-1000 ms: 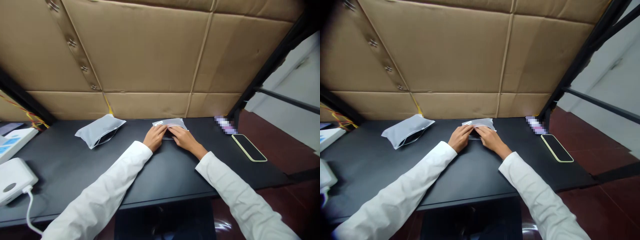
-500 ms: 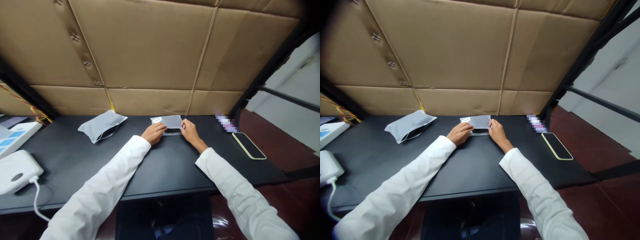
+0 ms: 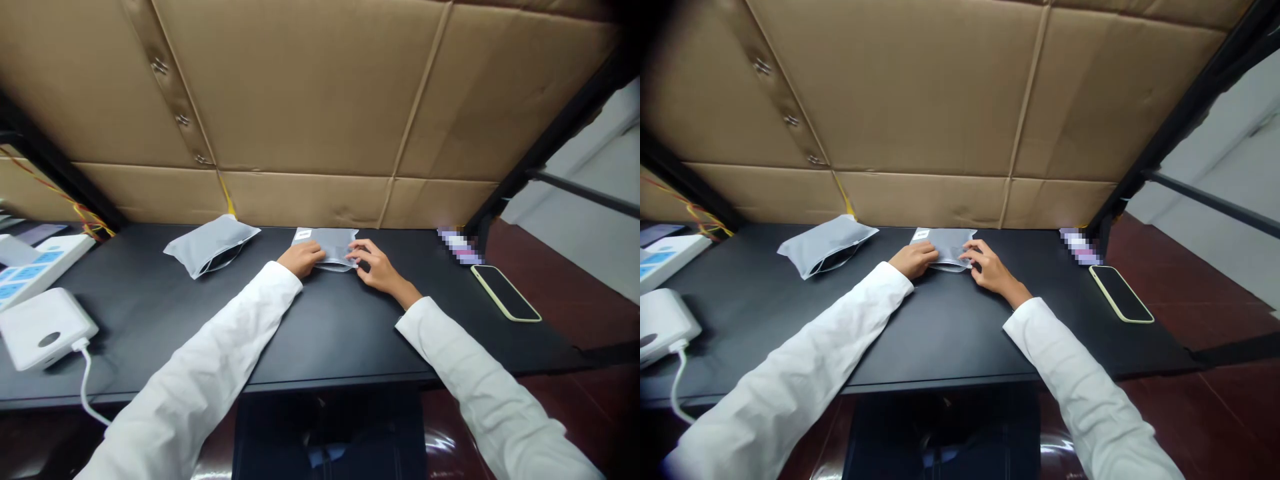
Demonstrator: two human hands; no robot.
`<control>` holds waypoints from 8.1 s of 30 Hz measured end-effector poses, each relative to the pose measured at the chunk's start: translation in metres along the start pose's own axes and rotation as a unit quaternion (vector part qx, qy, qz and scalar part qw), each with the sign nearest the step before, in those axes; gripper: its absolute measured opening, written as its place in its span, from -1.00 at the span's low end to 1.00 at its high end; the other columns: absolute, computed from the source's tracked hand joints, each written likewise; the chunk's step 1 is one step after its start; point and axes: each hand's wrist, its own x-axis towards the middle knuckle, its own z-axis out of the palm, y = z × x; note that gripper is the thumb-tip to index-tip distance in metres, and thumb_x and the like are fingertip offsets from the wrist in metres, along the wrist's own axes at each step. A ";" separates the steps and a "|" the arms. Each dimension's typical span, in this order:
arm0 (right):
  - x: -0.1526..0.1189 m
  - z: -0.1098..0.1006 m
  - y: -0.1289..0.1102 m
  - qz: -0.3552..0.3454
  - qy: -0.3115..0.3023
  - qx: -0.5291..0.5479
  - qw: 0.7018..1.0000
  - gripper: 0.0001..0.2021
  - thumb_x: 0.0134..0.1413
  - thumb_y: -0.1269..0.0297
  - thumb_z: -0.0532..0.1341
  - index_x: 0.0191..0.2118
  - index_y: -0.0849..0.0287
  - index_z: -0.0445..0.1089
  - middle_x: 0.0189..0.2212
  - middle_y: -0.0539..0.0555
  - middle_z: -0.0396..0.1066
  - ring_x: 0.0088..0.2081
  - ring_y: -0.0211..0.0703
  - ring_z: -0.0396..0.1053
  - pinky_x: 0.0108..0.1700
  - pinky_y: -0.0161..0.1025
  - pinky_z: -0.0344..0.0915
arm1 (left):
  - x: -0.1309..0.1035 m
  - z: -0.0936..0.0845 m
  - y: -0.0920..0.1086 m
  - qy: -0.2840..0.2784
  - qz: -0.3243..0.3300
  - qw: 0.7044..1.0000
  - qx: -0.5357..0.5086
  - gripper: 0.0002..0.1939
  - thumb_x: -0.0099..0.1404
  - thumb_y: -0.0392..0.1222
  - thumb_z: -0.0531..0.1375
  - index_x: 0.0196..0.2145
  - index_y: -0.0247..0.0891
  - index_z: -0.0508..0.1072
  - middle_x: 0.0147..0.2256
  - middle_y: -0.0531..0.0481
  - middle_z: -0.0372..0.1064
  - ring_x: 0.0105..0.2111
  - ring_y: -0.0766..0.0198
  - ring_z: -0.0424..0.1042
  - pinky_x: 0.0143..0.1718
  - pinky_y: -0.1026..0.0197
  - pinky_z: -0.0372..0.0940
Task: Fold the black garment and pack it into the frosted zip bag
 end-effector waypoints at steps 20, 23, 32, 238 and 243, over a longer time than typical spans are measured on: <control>0.002 0.024 -0.019 0.024 0.038 -0.028 0.999 -0.83 0.19 0.34 0.17 -0.38 0.14 0.48 -0.39 0.07 0.42 -0.37 -0.17 0.37 -0.26 -0.24 0.35 | 0.017 -0.005 0.050 0.056 0.020 0.996 -0.071 -0.69 0.50 -0.18 -0.10 -0.28 -0.27 0.38 -0.39 -0.05 0.33 -0.39 0.25 0.30 -0.38 0.23 0.17; 0.006 0.026 -0.026 0.050 0.087 0.000 0.995 -0.83 0.19 0.30 0.18 -0.40 0.13 0.47 -0.43 0.05 0.38 -0.38 -0.17 0.35 -0.27 -0.22 0.36 | 0.020 -0.005 0.045 0.089 0.016 0.994 -0.066 -0.69 0.48 -0.22 -0.09 -0.28 -0.26 0.42 -0.37 -0.07 0.35 -0.36 0.24 0.28 -0.34 0.21 0.17; 0.013 -0.010 -0.001 0.133 0.270 0.133 0.944 -0.89 0.05 0.22 0.34 -0.41 0.12 0.51 -0.41 0.00 0.36 -0.40 -0.20 0.43 -0.33 -0.20 0.44 | -0.001 -0.007 -0.015 0.090 -0.029 0.995 0.034 -0.79 0.43 -0.28 0.01 -0.31 -0.24 0.42 -0.33 -0.11 0.35 -0.30 0.17 0.27 -0.31 0.14 0.12; -0.028 -0.034 0.083 0.233 0.072 -0.127 0.961 -0.66 0.09 0.48 0.14 -0.05 0.13 0.52 -0.04 0.17 0.51 0.02 0.05 0.42 0.16 0.17 0.28 | -0.031 0.005 -0.023 0.011 -0.173 0.972 -0.159 -0.58 0.26 -0.01 0.20 0.02 -0.22 0.31 -0.11 -0.12 0.45 -0.13 0.10 0.47 -0.11 0.10 0.39; -0.013 -0.032 0.042 0.145 0.154 -0.100 0.972 -0.73 0.17 0.34 0.17 -0.04 0.11 0.50 -0.11 0.14 0.51 -0.10 -0.02 0.44 0.04 0.04 0.38 | -0.021 -0.005 -0.002 0.045 -0.071 0.991 -0.101 -0.84 0.32 -0.11 0.14 -0.20 -0.23 0.37 -0.29 -0.07 0.43 -0.34 0.23 0.44 -0.34 0.23 0.33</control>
